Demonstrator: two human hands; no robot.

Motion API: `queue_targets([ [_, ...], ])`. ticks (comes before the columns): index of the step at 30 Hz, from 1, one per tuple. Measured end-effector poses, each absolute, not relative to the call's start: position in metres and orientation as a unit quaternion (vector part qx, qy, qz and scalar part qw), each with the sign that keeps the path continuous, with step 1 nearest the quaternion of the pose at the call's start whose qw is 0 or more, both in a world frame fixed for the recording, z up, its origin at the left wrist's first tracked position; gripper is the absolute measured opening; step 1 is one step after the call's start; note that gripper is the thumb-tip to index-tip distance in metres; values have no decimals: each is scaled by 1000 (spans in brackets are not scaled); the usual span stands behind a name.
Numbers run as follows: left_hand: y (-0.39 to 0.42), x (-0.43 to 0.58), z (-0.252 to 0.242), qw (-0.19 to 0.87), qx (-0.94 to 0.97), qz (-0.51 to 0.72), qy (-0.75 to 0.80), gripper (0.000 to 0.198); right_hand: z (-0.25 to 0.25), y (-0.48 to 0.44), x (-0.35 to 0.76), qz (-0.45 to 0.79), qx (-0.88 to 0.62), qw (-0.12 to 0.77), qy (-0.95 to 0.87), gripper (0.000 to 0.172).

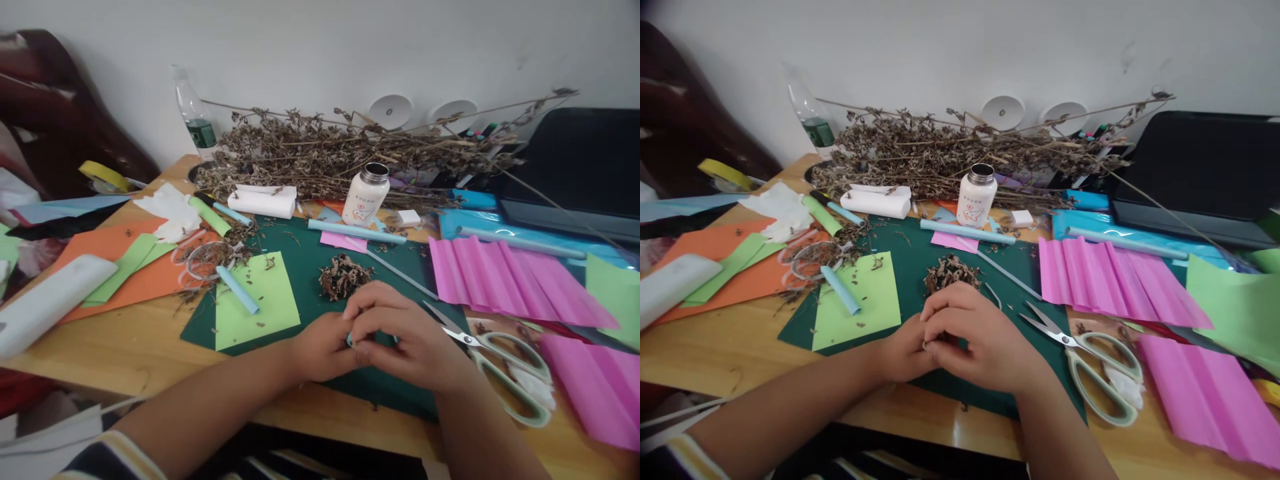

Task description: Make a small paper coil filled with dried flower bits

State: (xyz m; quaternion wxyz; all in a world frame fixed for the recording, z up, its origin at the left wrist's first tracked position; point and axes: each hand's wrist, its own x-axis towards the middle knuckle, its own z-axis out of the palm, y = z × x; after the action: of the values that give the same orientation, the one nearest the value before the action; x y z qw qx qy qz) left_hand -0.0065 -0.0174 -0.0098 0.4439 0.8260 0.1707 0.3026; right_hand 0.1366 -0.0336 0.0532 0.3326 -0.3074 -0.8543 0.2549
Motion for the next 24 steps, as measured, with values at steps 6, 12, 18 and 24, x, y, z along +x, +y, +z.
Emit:
queue_targets([
  [6, -14, -8, -10, 434, 833, 293, 180, 41, 57, -32, 138, 215, -328, 316, -864, 13],
  [12, -14, -8, -7, 413, 841, 289, 197, 42, 58, -33, 141, 151, -326, 295, -885, 10],
  [18, -14, -6, -8, 422, 821, 320, 213, 21, 60, -37, 140, 53, -305, 278, -909, 11],
  [24, -14, -6, -5, 422, 854, 256, 163, 23, 62, -40, 135, 56, -306, 293, -904, 7],
])
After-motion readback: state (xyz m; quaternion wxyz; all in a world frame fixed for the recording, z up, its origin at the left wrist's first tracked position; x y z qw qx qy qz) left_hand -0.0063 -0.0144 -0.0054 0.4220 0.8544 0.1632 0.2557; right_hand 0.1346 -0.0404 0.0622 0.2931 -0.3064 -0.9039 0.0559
